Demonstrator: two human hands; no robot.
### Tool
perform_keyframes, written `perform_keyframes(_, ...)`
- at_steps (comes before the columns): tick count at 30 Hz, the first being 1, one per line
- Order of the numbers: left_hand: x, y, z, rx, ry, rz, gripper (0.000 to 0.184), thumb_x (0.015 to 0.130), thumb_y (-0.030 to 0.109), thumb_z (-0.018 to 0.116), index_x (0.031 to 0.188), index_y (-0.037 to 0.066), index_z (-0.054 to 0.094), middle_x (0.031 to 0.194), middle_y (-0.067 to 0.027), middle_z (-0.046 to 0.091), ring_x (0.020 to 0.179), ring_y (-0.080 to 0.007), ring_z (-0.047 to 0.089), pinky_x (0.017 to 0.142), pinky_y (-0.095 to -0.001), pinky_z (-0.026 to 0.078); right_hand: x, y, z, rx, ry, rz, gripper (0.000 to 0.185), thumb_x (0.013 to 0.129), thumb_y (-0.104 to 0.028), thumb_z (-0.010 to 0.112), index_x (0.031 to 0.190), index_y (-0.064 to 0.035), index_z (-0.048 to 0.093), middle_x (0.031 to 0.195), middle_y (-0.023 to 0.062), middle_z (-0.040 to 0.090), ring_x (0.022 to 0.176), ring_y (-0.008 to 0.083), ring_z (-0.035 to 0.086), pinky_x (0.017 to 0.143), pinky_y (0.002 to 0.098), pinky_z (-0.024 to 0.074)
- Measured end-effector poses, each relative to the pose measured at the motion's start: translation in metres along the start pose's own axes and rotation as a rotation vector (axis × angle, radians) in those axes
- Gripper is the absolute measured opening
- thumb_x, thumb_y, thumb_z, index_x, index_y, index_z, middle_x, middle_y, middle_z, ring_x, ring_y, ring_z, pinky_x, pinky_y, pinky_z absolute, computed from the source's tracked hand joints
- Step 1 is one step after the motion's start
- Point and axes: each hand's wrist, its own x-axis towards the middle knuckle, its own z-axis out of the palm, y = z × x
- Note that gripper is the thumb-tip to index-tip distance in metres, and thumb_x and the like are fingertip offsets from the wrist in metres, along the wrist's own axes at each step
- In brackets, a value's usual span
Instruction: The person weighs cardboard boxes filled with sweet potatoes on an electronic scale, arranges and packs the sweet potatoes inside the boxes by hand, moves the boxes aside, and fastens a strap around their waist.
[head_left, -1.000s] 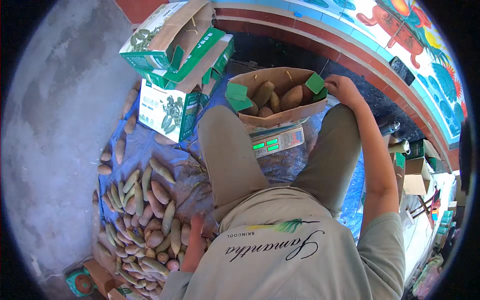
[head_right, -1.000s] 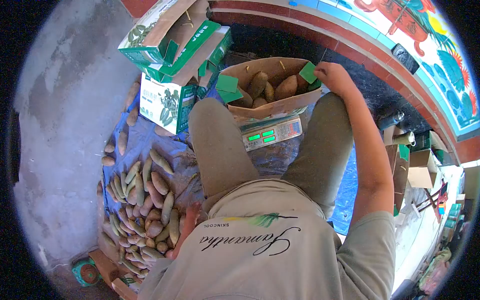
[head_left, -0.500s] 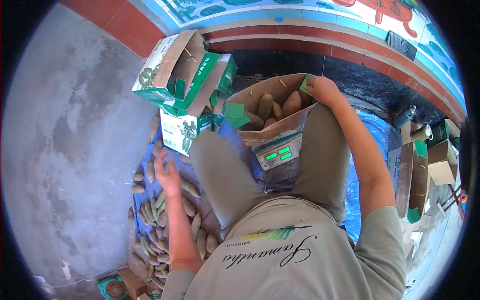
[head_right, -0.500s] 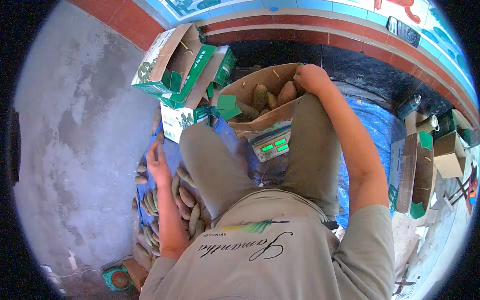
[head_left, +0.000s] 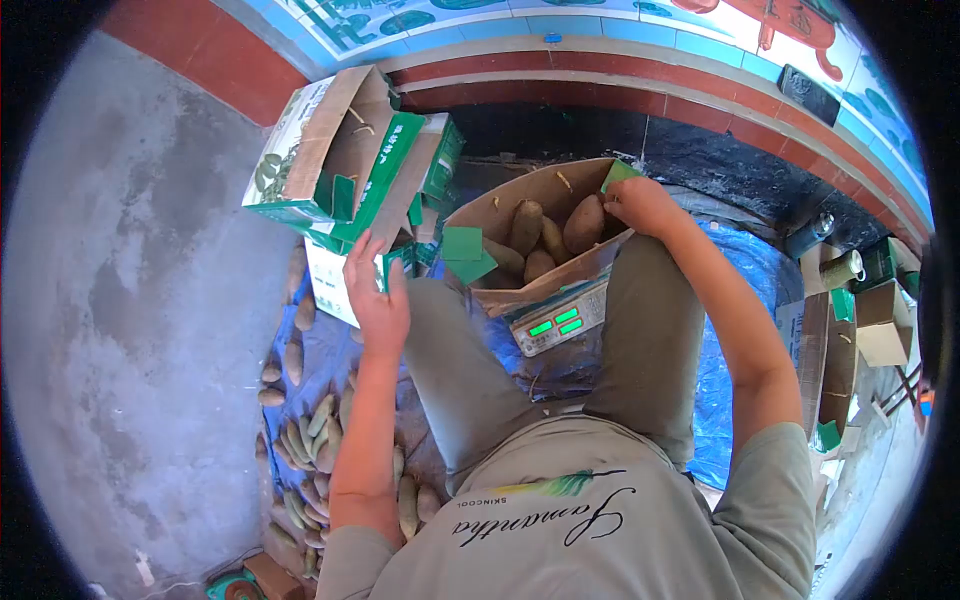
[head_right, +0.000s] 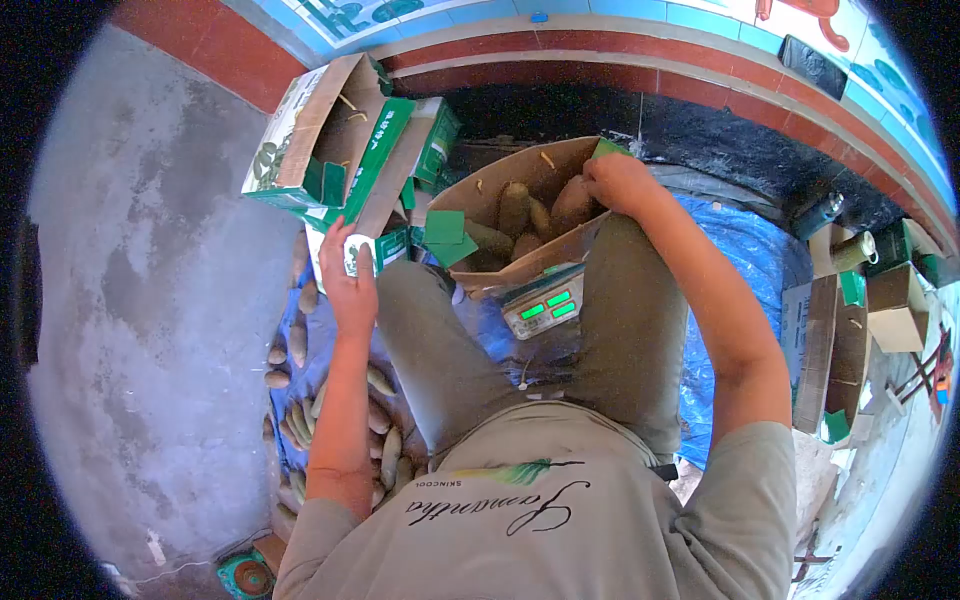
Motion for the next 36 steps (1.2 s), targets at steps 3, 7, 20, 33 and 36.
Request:
perform_keyframes(3,0.002,0.003,0.022,-0.017,-0.015,0.052,0.033,0.079,0.011,0.059,0.110,0.000,0.053,0.122,-0.0190,0.048,0.113,-0.0355,0.044,0.096,-0.0423,0.033,0.001,-0.001,-0.003,-0.029,-0.081,-0.027,0.018,0.076,-0.024,0.060,0.082,-0.0086,0.064,0.081,0.0157,0.063,0.080,0.0334,0.061,0.071,0.0416,0.0476)
perform_keyframes(7,-0.007,0.006,0.037,-0.006,-0.056,0.076,0.035,0.079,0.014,0.059,0.110,0.000,0.052,0.121,-0.0185,0.048,0.111,-0.0361,0.045,0.094,-0.0437,0.035,0.020,0.003,-0.004,-0.068,-0.318,-0.101,0.018,0.076,-0.024,0.060,0.085,-0.0091,0.065,0.084,0.0148,0.064,0.083,0.0329,0.060,0.073,0.0411,0.0473)
perform_keyframes(20,-0.018,0.001,0.032,0.020,-0.066,0.032,0.031,0.078,0.013,0.059,0.106,0.000,0.054,0.113,-0.0167,0.055,0.104,-0.0346,0.050,0.092,-0.0428,0.038,0.116,-0.110,0.121,-0.146,-0.529,-0.284,0.032,0.075,-0.021,0.060,0.105,-0.0076,0.060,0.106,0.0149,0.061,0.098,0.0325,0.059,0.085,0.0401,0.0460)
perform_keyframes(33,-0.019,-0.008,0.031,0.073,-0.050,0.019,0.026,0.073,0.006,0.061,0.098,0.001,0.057,0.101,-0.0133,0.061,0.102,-0.0326,0.053,0.090,-0.0412,0.039,0.125,-0.137,0.187,0.179,-0.484,-0.197,0.041,0.072,-0.017,0.062,0.110,-0.0050,0.051,0.106,0.0202,0.059,0.102,0.0352,0.056,0.085,0.0428,0.0453)
perform_keyframes(36,-0.019,-0.006,0.032,0.074,-0.054,0.005,0.024,0.073,0.007,0.061,0.097,0.001,0.058,0.100,-0.0134,0.061,0.101,-0.0325,0.054,0.090,-0.0408,0.040,0.122,-0.126,0.169,0.130,-0.402,-0.174,0.041,0.070,-0.019,0.066,0.107,-0.0061,0.053,0.103,0.0180,0.061,0.099,0.0343,0.057,0.084,0.0426,0.0457)
